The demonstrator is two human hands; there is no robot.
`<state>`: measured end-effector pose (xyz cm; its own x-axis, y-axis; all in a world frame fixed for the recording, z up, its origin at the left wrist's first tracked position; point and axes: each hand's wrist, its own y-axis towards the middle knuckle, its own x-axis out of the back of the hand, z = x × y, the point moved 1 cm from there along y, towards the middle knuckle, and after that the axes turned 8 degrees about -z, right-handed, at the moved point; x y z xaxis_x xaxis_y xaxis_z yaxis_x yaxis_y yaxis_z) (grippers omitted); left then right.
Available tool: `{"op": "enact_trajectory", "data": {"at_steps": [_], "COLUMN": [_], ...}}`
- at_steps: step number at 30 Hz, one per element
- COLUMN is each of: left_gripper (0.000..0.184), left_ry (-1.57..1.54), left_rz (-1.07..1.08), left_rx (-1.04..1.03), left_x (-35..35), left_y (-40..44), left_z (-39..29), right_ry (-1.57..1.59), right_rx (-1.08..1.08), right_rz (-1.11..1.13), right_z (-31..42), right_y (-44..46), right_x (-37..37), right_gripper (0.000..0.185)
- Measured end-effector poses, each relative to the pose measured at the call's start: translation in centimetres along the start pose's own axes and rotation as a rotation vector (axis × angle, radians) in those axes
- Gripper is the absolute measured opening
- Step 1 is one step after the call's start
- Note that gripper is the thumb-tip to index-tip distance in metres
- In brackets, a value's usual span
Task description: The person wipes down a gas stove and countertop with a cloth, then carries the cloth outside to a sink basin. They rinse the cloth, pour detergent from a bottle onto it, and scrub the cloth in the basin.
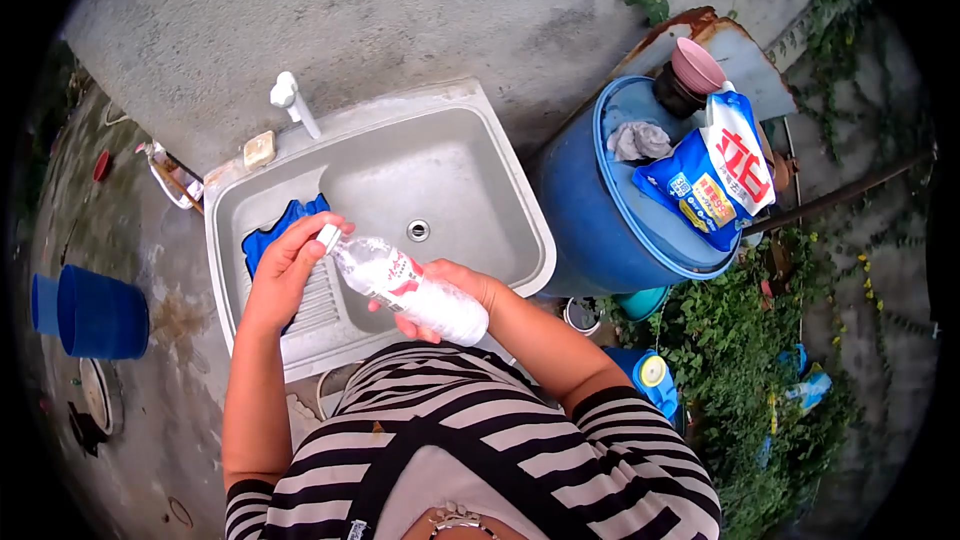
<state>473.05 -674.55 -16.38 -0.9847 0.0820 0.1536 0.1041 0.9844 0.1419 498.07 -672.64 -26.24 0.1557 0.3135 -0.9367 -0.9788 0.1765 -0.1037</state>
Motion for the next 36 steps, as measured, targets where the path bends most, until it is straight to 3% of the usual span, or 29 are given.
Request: {"op": "enact_trajectory", "data": {"at_steps": [4,6,7,8,10,14,18,22,24,26,28,29,30,31,33,34,35,36], "left_gripper": [0.048,0.053,0.056,0.056,0.055,0.052,0.044,0.038,0.035,0.034,0.034,0.035,0.036,0.036,0.038,0.037,0.037,0.037], "left_ry": [-0.241,-0.171,-0.144,-0.144,-0.138,-0.055,-0.072,-0.064,-0.044,-0.028,0.012,0.003,0.052,0.070,0.093,0.063,0.067,0.071], "left_rz": [0.107,-0.005,-0.022,-0.021,0.015,-0.021,-0.194,-0.462,-0.543,-0.601,-0.629,-0.643,-0.650,-0.670,-0.680,-0.696,-0.677,-0.658], "left_rx": [0.138,0.091,0.133,0.127,0.268,0.429,0.554,0.599,0.629,0.614,0.615,0.600,0.639,0.660,0.677,0.692,0.705,0.716], "left_x": [-3.4,-5.8,-6.2,-6.2,-5.7,-4.3,-2.7,0.1,1.5,3.3,5.3,6.2,7.0,7.9,8.7,9.0,9.0,8.9], "left_y": [1.4,1.7,1.8,1.8,1.4,-2.1,-6.3,-11.0,-12.5,-14.1,-15.5,-16.3,-16.9,-17.7,-18.6,-19.2,-19.4,-19.4], "left_z": [0.4,0.5,0.8,1.5,3.7,8.2,11.6,14.2,14.3,14.9,14.9,15.1,15.2,16.3,16.3,17.0,17.1,17.2], "right_ry": [-0.064,-0.180,-0.121,-0.124,-0.063,0.056,0.040,-0.118,-0.067,-0.198,-0.434,-0.635,-1.364,-1.830,-2.159,-2.195,-2.156,-2.233], "right_rx": [0.071,0.372,0.553,0.697,0.943,1.379,1.715,1.846,1.864,1.850,1.615,1.622,1.358,1.288,0.693,0.434,0.336,0.253], "right_rz": [-0.022,-0.271,-0.247,-0.428,-0.834,-0.946,-1.041,-1.273,-1.319,-1.373,-1.941,-1.927,-2.530,-2.434,-2.347,-2.278,-2.110,-2.096], "right_z": [0.4,1.2,2.2,3.7,7.7,17.5,24.8,24.7,24.1,25.5,24.1,24.6,26.3,26.4,25.5,24.9,24.7,23.8], "right_y": [-3.2,-5.1,-5.8,-7.5,-11.5,-20.5,-27.9,-27.8,-26.8,-27.9,-23.0,-21.7,-22.3,-21.5,-17.6,-15.4,-14.4,-13.5], "right_x": [0.8,1.7,2.8,4.1,3.4,4.2,6.7,10.0,11.4,12.9,5.9,5.6,8.2,8.8,8.6,8.6,10.0,10.6], "right_gripper": [0.082,0.077,0.061,0.066,0.057,0.042,0.047,0.058,0.079,0.099,0.116,0.122,0.107,0.088,0.077,0.080,0.083,0.079]}}
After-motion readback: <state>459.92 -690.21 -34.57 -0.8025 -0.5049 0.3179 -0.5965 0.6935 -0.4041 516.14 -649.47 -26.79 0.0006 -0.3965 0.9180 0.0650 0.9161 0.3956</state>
